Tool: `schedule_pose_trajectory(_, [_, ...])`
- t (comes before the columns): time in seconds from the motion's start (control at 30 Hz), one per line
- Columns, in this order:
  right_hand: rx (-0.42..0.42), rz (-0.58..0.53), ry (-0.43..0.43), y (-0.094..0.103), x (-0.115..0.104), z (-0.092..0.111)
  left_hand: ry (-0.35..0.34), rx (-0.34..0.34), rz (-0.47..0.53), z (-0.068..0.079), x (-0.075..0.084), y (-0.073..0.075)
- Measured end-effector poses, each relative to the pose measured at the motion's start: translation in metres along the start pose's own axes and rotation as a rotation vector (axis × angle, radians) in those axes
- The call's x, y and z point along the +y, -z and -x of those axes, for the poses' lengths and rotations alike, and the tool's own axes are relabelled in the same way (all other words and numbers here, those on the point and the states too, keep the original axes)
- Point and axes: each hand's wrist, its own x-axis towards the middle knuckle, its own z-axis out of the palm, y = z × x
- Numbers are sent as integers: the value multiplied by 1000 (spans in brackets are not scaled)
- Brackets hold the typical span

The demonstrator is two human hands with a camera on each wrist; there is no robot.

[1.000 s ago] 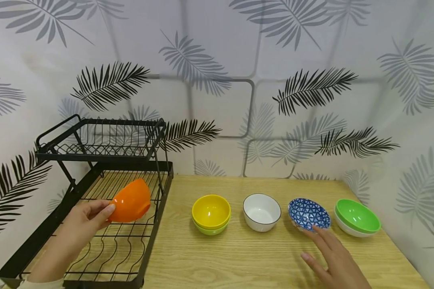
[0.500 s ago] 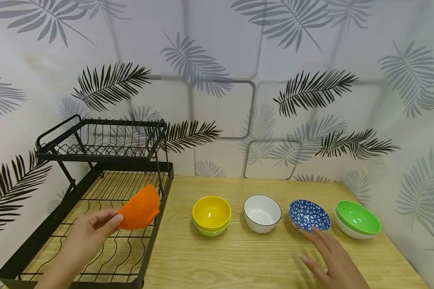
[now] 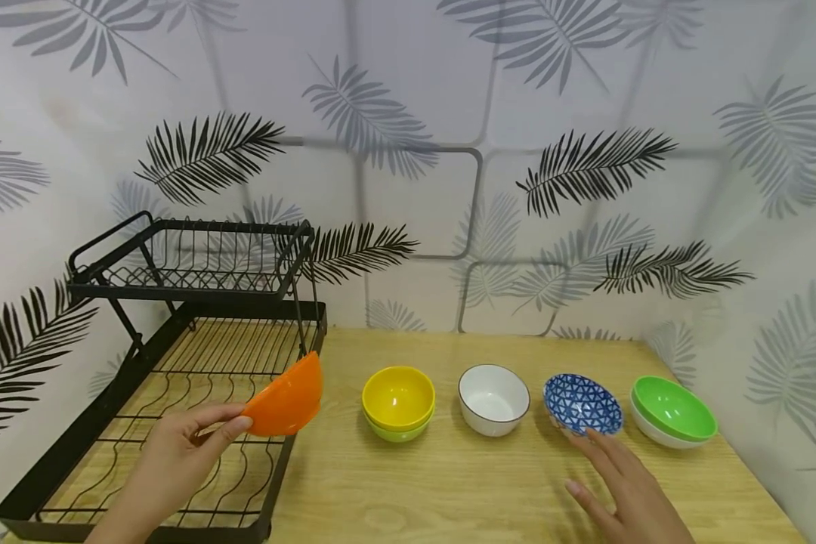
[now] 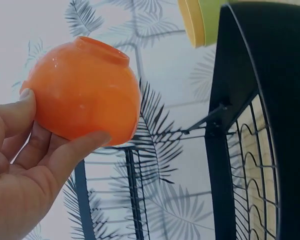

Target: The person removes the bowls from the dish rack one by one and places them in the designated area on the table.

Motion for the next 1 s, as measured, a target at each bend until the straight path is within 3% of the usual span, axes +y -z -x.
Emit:
schedule_pose_trajectory(0.1, [-11,-2,-12,0,0,-1,-38,10,15,3,5,-5])
schedule_pose_trajectory(0.17, [-12,-3,-10,0,-1,-1,-118,27,8,4,7,-9])
schedule_pose_trajectory(0.33, [-5,2,6,-1,-1,-1,-477,116,-13,5,12,-20])
schedule_pose_trajectory(0.4, [-7,4,7,-2,-1,-2,-574,135,-10,5,14,-23])
schedule_pose_trajectory(0.7, [-24,2,-2,-1,-4,-3,-746,67,13,2,21,-34])
schedule_pose_trajectory(0.8, [-32,-3,-7,-1,-4,-4,-820,72,7,-1,22,-42])
schedule_pose_trajectory(1.0, [-43,-4,-10,-1,-6,-5,-891,60,3,-4,28,-53])
